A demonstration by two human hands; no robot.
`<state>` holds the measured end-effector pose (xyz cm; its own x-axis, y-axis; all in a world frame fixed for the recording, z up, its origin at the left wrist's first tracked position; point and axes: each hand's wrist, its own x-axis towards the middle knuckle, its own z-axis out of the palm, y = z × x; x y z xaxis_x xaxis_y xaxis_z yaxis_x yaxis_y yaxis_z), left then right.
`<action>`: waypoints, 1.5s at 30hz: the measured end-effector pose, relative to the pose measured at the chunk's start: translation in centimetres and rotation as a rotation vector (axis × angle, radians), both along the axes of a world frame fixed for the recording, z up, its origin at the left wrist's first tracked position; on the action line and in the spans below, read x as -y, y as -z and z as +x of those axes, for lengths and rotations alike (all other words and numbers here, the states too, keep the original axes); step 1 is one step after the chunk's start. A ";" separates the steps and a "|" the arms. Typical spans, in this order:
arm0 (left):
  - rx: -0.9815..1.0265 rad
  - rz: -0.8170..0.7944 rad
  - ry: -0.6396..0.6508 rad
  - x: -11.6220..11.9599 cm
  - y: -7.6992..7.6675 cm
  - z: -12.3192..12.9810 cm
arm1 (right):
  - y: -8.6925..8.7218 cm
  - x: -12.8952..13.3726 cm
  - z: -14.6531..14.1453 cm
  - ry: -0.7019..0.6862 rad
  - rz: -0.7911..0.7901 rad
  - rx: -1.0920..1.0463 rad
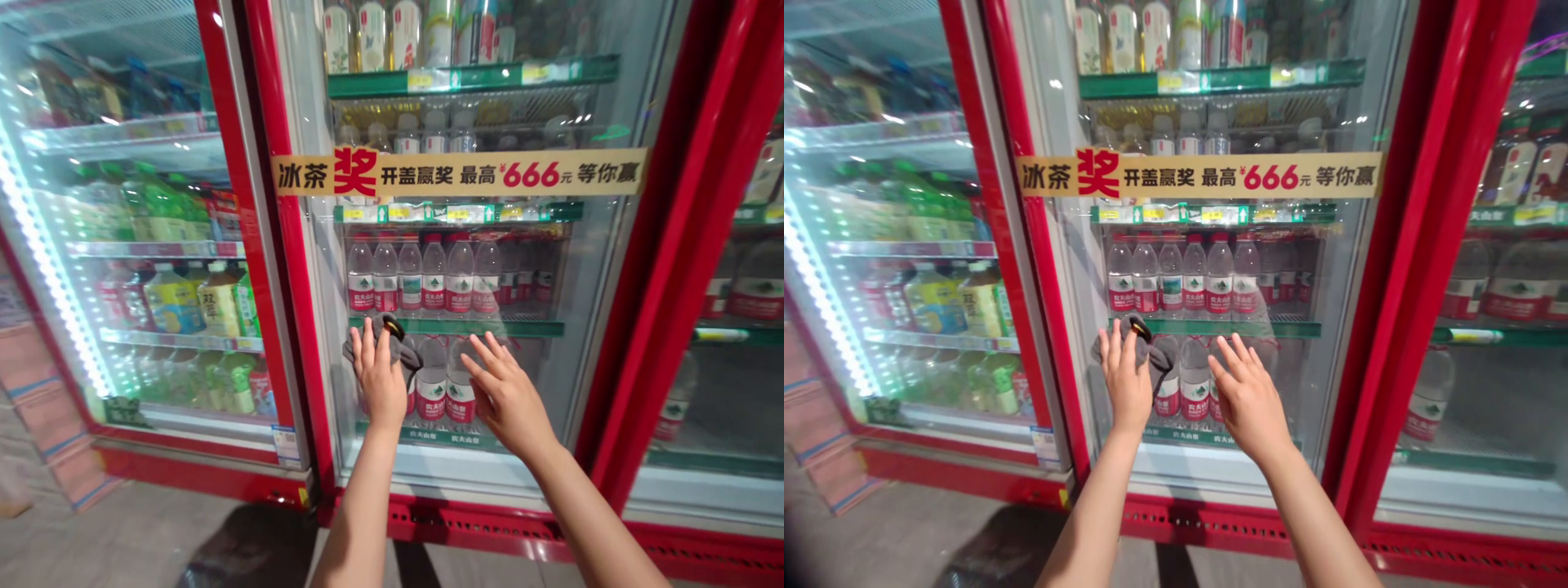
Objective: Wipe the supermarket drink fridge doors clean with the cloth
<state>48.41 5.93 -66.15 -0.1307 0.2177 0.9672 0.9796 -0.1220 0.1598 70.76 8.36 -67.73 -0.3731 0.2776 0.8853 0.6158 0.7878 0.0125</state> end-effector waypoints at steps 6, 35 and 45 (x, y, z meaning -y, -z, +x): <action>-0.403 -0.192 -0.030 -1.3 5.1 2.8 | 1.9 -1.4 2.3 0.003 0.066 -0.013; -0.940 -0.147 0.181 -7.3 2.3 16.1 | 6.4 -5.0 14.1 0.254 0.279 -0.321; -0.659 -0.279 0.127 -7.6 3.3 19.0 | 8.4 -5.5 17.0 0.203 0.251 -0.303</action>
<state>67.41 13.58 -69.40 0.5025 0.4429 0.7425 0.8642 -0.2817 -0.4168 87.72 13.88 -76.15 -0.0461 0.0808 0.9957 0.7630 0.6462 -0.0171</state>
